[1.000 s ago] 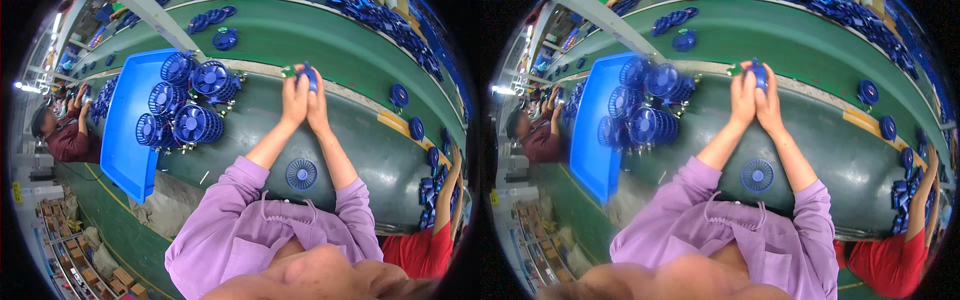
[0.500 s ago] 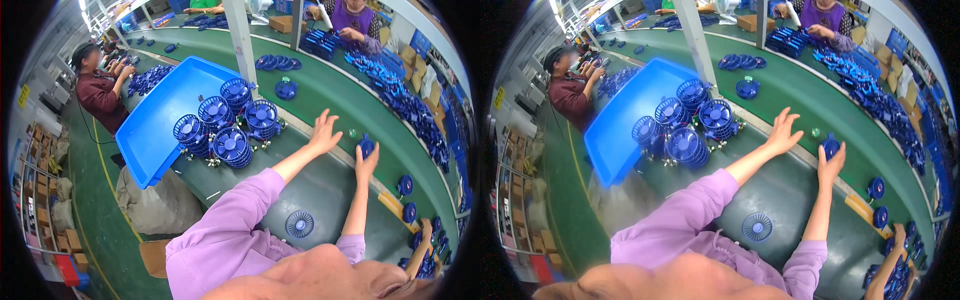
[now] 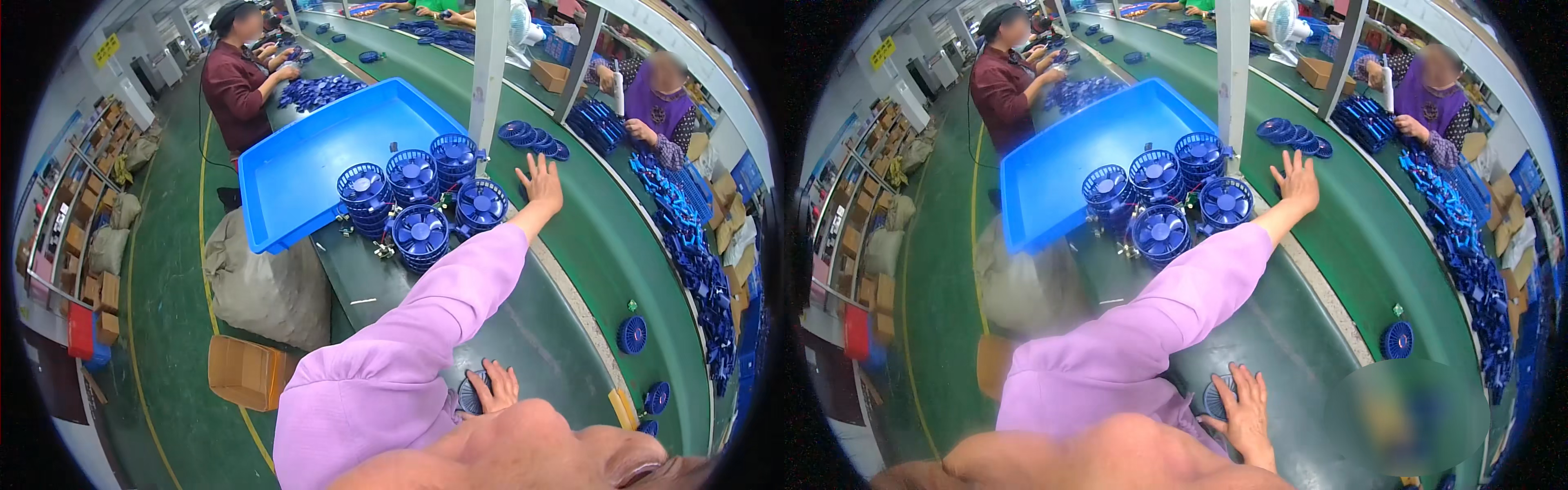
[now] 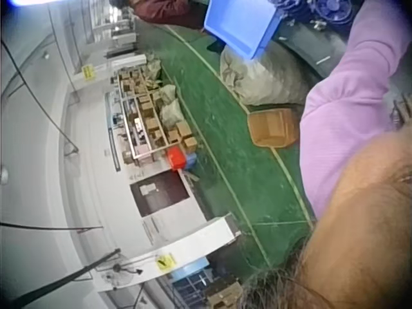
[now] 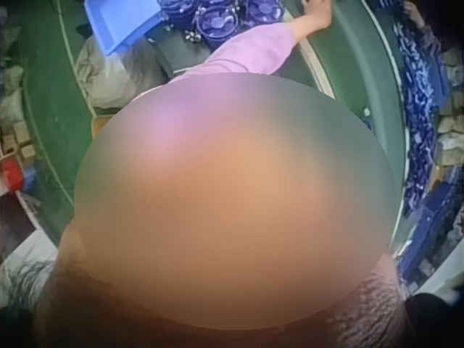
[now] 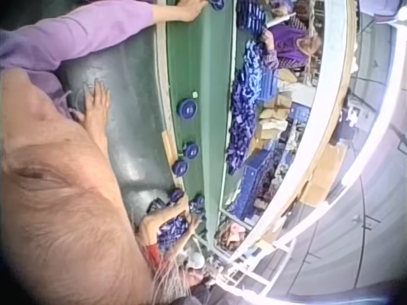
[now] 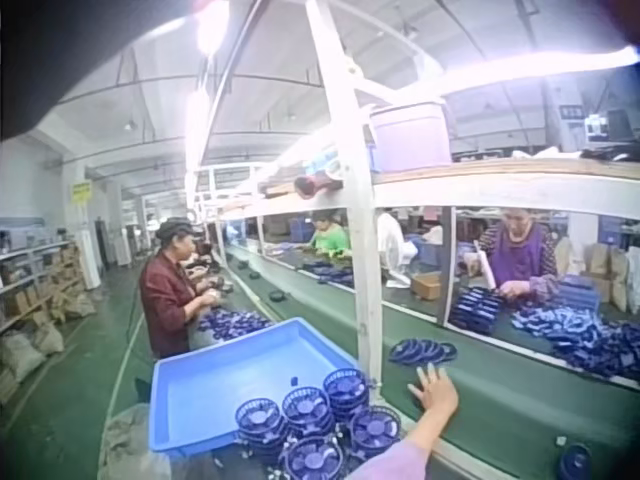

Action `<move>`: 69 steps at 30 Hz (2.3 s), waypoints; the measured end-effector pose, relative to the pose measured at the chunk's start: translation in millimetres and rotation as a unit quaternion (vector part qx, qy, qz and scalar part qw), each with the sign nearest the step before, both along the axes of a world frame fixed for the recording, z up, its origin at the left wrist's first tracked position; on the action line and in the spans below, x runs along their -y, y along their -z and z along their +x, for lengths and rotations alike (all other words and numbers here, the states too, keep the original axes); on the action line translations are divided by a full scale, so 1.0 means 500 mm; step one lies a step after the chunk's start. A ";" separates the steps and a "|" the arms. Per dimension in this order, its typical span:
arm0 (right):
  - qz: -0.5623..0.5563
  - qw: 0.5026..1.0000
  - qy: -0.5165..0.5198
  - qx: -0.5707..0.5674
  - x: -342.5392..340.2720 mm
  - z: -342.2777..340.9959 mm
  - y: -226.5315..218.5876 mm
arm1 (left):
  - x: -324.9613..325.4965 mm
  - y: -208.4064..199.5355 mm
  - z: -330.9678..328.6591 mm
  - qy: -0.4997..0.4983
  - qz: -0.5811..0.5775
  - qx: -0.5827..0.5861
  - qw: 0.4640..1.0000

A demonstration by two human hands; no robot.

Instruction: The person assembles small electric fans by picking up fan motor assemblies and grilles, pressing the covers onto the fan bodies by hand, and placing the assembled parts back onto the conveyor belt.

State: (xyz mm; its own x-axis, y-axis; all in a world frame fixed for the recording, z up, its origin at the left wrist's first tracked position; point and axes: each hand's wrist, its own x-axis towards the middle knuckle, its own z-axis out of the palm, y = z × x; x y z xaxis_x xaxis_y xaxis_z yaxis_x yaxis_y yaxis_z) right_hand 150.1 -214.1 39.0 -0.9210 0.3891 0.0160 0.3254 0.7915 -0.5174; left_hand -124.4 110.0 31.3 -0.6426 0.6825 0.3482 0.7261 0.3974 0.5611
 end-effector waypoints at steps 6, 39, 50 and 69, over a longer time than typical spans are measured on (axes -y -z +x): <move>-0.017 0.988 0.077 -0.136 -0.043 0.021 0.059 | 0.022 0.003 -0.015 0.032 -0.124 0.064 0.990; 0.051 0.824 0.389 -0.409 -0.264 -0.075 -0.049 | 0.345 0.026 0.197 0.439 0.098 0.838 0.308; 0.090 0.910 0.271 -0.301 -0.276 -0.097 -0.008 | 0.366 -0.004 0.230 0.345 0.227 0.740 0.531; -0.260 0.838 0.212 -0.431 -0.276 -0.093 0.049 | 0.420 -0.048 0.242 0.326 0.336 0.307 0.829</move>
